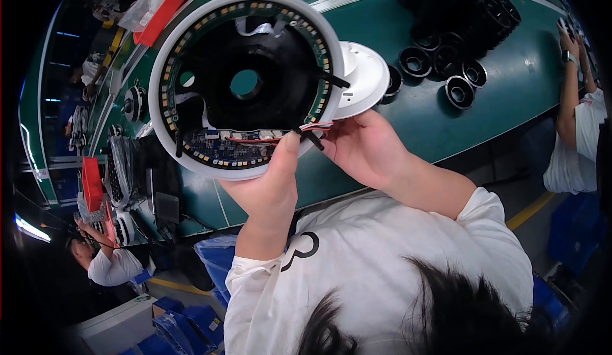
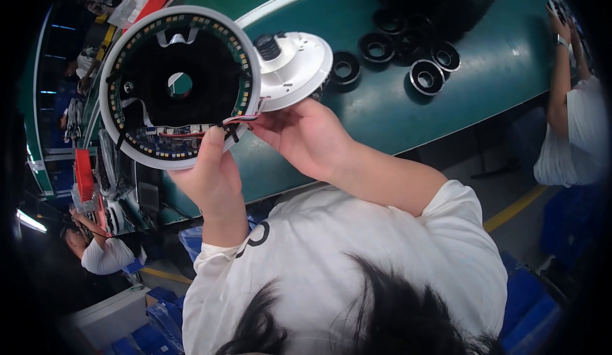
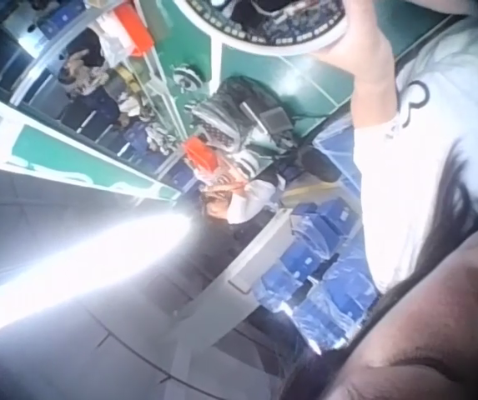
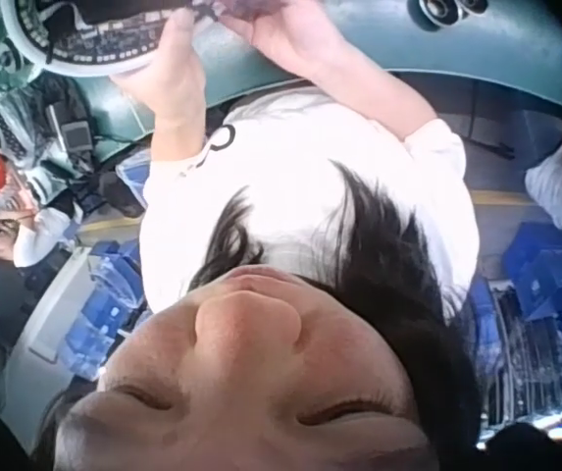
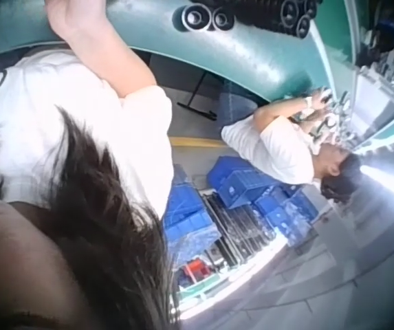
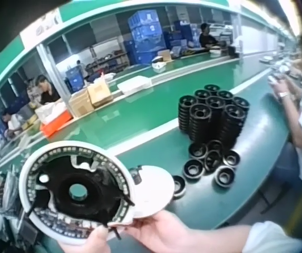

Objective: Assembling and inspecting circular electronic lighting components on a factory production line.

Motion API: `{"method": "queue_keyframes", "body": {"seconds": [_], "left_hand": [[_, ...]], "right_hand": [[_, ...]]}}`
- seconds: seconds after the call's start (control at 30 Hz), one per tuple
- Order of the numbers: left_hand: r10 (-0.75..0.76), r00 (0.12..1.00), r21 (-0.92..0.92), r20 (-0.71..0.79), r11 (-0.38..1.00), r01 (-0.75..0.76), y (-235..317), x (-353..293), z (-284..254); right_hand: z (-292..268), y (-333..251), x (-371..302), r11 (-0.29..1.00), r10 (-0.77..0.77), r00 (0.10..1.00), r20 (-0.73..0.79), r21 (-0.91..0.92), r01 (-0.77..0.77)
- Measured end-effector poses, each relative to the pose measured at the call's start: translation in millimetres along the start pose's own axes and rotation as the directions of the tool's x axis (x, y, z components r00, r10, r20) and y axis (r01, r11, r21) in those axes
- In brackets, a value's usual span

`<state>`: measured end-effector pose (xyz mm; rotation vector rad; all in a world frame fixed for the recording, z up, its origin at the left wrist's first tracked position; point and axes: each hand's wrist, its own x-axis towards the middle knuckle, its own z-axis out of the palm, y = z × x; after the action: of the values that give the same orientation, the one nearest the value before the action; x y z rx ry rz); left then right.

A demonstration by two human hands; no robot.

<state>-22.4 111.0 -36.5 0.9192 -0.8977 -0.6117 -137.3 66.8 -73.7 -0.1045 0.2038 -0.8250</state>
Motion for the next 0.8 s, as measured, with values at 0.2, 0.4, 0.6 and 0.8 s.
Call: {"method": "queue_keyframes", "body": {"seconds": [0.2, 0.4, 0.6, 0.8], "left_hand": [[-0.013, 0.999, -0.057, -0.052, 0.998, 0.01, -4.7, -0.3, -0.5], [-0.304, 0.951, -0.202, 0.049, 0.93, 0.308, -21.2, 5.0, -8.1], [-0.557, 0.807, -0.207, 0.197, 0.781, 0.59, -28.9, -7.1, 3.2], [-0.533, 0.832, -0.148, 0.154, 0.82, 0.553, -35.0, -16.5, 3.4]], "right_hand": [[-9.4, -3.8, 2.4, 0.959, -0.281, 0.959, 0.03, -0.016, 0.282], [-21.6, -4.1, 0.8, 0.783, -0.595, 0.792, 0.137, -0.124, 0.609], [-6.9, -24.3, -2.7, 0.313, -0.787, 0.46, 0.412, -0.376, 0.872], [-16.1, -39.3, 4.9, 0.123, -0.707, 0.432, 0.559, -0.505, 0.854]]}}
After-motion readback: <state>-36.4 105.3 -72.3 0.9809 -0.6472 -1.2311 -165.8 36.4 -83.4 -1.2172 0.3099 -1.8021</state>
